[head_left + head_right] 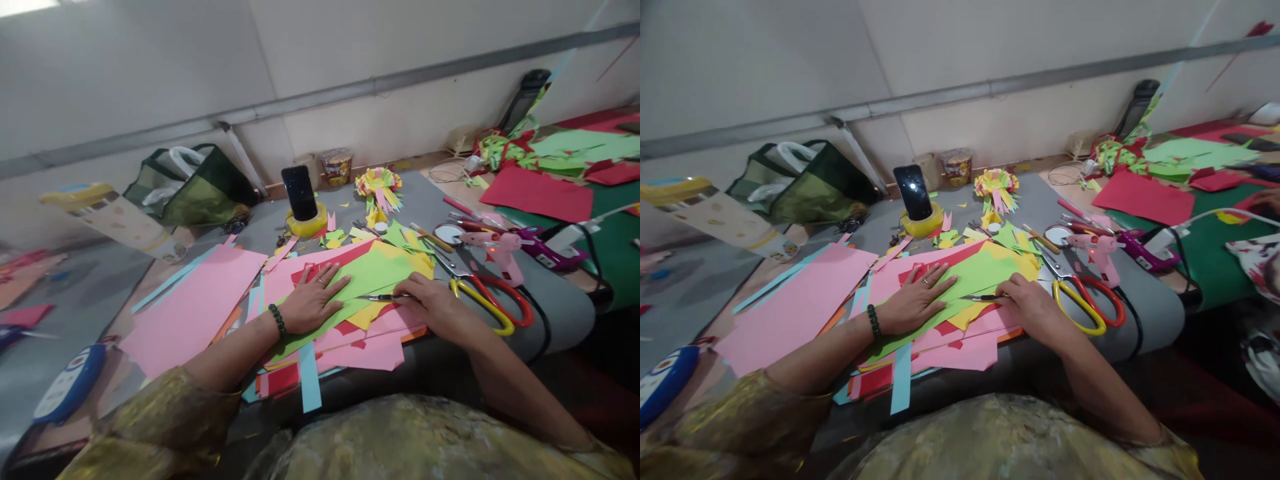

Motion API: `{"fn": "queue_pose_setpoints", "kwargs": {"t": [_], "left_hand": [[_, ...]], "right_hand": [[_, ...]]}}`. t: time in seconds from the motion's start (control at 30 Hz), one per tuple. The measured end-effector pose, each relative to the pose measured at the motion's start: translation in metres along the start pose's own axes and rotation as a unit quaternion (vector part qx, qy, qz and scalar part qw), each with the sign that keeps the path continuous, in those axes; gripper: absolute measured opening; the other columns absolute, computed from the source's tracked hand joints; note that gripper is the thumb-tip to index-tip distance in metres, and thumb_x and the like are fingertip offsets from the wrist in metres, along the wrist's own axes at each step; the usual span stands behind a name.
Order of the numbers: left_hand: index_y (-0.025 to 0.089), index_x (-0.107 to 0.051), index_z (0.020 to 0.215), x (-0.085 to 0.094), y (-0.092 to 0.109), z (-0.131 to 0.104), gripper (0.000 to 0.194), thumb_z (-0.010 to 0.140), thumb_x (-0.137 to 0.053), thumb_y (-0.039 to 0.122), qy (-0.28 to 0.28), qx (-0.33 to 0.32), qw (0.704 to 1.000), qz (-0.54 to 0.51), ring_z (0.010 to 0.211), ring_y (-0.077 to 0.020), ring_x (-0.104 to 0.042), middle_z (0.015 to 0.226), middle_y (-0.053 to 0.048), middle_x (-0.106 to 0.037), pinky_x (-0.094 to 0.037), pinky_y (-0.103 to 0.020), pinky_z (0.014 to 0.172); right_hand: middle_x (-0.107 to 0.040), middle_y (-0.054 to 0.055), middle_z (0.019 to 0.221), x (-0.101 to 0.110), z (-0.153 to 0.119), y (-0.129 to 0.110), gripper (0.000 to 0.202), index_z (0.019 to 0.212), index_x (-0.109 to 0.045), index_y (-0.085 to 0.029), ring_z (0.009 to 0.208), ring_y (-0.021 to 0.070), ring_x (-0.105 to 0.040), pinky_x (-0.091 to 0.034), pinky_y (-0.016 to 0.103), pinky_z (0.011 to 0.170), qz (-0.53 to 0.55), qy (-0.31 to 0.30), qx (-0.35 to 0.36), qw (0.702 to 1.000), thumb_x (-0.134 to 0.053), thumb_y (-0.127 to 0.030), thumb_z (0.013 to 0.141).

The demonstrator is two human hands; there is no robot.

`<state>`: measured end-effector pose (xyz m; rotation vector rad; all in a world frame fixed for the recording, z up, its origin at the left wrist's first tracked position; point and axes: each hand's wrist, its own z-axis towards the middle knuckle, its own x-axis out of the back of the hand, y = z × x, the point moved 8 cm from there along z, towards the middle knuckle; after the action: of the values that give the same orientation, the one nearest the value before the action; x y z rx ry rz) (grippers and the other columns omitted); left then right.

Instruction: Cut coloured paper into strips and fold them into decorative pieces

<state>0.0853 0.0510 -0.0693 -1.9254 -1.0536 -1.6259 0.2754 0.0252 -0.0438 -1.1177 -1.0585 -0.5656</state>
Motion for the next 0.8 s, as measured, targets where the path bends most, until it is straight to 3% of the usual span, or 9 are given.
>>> {"fn": "queue_pose_setpoints", "kwargs": {"t": [0.3,0.57,0.8], "left_hand": [[0.031,-0.019,0.152,-0.001,0.000,-0.001,0.058,0.099,-0.023,0.053,0.006,0.003,1.000,0.004,0.148,-0.0291,-0.009,0.161,-0.009,-0.012,-0.006,-0.057,0.116],[0.025,-0.016,0.153,0.003,0.003,-0.002,0.065,0.097,-0.024,0.057,-0.017,-0.004,1.000,-0.017,0.148,-0.0300,-0.005,0.161,-0.014,-0.006,-0.004,-0.060,0.114],[0.028,-0.019,0.153,0.010,-0.026,-0.031,0.054,0.100,-0.014,0.040,-0.027,-0.004,0.999,-0.038,0.149,-0.0268,-0.004,0.162,-0.005,-0.007,-0.002,-0.061,0.114]], "right_hand": [[-0.063,0.005,0.093,-0.009,0.010,-0.024,0.019,0.096,-0.066,-0.022,0.084,0.0190,-0.063,-0.044,0.029,0.072,-0.042,-0.059,-0.011,0.997,-0.047,-0.019,0.093],[-0.063,0.005,0.096,-0.019,0.016,-0.046,0.023,0.098,-0.066,-0.021,0.082,0.0168,-0.063,-0.042,0.026,0.069,-0.064,-0.100,-0.024,0.993,-0.046,-0.014,0.091],[-0.063,0.004,0.096,-0.018,0.017,-0.041,0.024,0.098,-0.066,-0.023,0.085,0.0171,-0.064,-0.044,0.026,0.070,-0.057,-0.090,-0.026,0.994,-0.044,-0.016,0.092]]}}
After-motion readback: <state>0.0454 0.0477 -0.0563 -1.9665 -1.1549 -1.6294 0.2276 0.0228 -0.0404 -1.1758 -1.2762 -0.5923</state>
